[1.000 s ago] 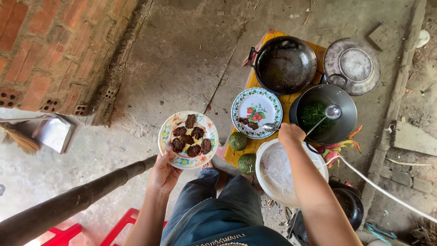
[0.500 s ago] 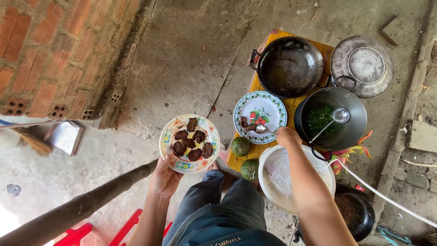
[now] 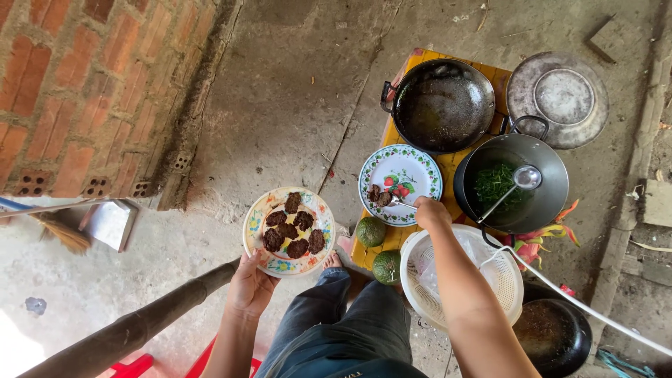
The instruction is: Serving portions of cooked meat and green soup into bowls and placing them on a dining table.
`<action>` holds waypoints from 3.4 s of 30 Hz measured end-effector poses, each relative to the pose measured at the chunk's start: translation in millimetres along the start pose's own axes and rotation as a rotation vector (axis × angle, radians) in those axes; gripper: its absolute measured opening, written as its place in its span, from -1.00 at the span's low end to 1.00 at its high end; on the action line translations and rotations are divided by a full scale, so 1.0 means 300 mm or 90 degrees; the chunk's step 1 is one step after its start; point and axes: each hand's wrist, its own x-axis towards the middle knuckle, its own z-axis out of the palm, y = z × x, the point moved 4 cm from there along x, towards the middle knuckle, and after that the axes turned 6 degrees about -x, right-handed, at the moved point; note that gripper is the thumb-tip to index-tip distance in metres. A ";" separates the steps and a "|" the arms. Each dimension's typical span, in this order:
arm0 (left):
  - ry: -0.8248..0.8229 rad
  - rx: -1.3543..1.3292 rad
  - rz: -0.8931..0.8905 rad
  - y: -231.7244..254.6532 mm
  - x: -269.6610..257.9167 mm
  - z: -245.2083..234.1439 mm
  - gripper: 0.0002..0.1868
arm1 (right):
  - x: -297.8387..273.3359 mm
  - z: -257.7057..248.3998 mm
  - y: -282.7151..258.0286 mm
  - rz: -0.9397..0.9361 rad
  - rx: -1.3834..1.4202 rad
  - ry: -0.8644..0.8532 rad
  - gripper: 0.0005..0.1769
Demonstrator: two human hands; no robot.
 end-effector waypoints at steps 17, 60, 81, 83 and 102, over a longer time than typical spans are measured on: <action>-0.043 -0.038 -0.003 -0.073 0.128 -0.012 -0.47 | -0.015 -0.144 0.148 -0.182 0.148 0.178 -0.74; -0.289 -0.218 -0.010 0.051 -0.128 0.112 -0.63 | -1.375 -0.671 -0.371 -0.707 -0.041 0.717 -0.69; -0.257 -0.162 0.028 0.142 -0.273 0.233 -0.54 | -1.430 -0.596 -0.453 -0.720 -0.103 0.756 -0.63; -0.254 -0.166 0.032 0.132 -0.263 0.221 -0.54 | -1.392 -0.608 -0.431 -0.704 -0.024 0.737 -0.68; 0.008 -0.068 0.023 0.044 -0.165 -0.075 -0.47 | -0.149 -0.179 -0.021 -0.079 -0.036 0.230 -0.74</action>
